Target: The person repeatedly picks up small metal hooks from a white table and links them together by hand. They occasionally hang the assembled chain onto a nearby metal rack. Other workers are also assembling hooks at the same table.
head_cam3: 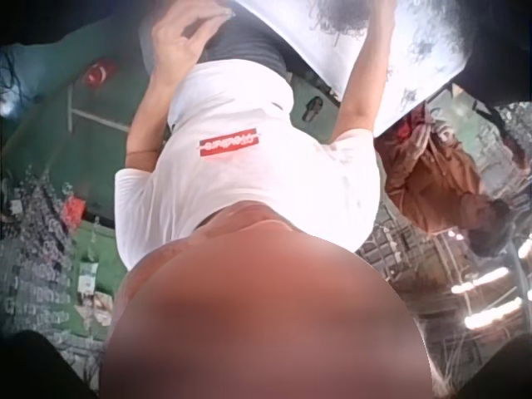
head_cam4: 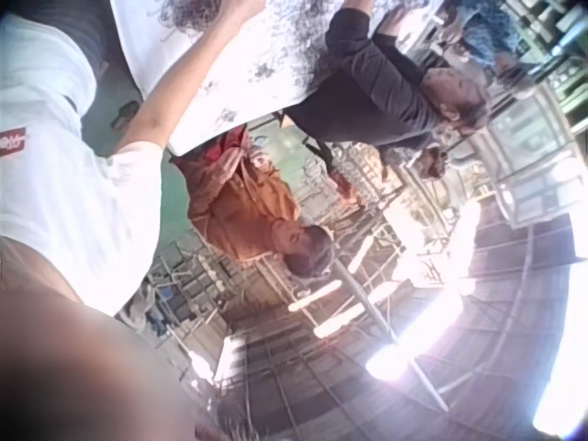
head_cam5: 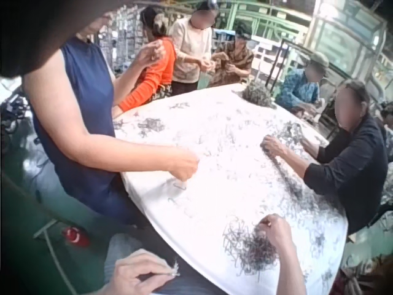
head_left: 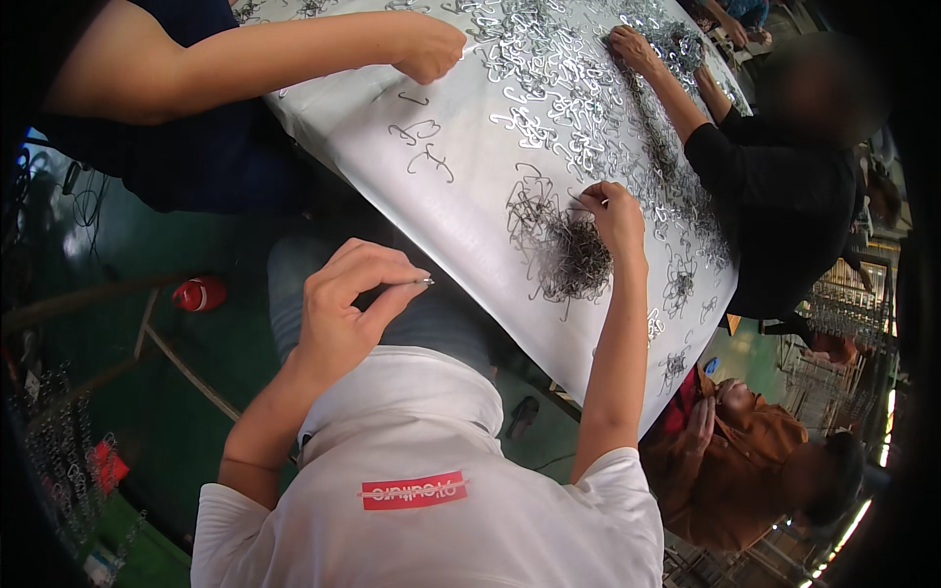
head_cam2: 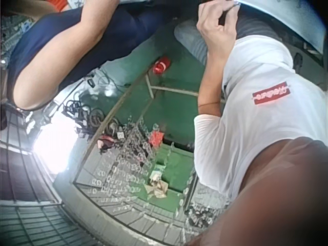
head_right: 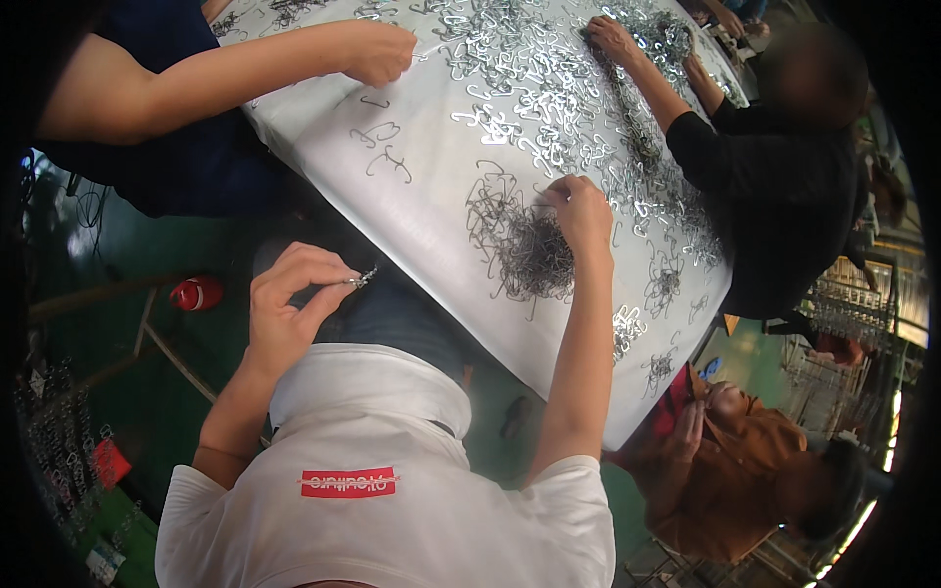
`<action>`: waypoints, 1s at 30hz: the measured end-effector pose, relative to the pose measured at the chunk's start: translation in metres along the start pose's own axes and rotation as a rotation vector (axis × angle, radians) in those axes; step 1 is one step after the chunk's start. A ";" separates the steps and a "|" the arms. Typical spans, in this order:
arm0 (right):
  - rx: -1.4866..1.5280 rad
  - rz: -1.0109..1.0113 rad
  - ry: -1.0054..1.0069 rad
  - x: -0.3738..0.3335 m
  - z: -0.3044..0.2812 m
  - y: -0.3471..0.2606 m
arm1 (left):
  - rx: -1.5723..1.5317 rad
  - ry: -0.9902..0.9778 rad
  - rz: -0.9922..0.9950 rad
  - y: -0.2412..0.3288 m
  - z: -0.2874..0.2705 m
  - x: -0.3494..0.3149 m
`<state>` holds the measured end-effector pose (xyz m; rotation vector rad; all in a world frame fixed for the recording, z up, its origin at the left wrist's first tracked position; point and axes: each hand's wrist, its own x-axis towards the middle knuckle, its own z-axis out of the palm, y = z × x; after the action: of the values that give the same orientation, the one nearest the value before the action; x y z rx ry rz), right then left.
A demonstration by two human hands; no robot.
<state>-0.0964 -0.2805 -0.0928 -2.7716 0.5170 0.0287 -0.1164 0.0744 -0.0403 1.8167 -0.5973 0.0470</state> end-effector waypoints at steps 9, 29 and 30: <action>0.277 -0.104 0.000 -0.006 0.001 -0.026 | -0.010 0.037 -0.014 -0.002 0.002 -0.006; 1.548 -0.075 -0.106 -0.144 0.010 -0.172 | 0.024 0.069 0.088 -0.010 0.014 -0.013; 1.529 -0.063 -0.067 -0.145 0.010 -0.171 | 0.011 0.094 0.079 -0.014 0.014 -0.008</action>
<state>-0.1709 -0.0762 -0.0384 -1.2759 0.2258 -0.2006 -0.1209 0.0671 -0.0599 1.7906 -0.6027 0.1875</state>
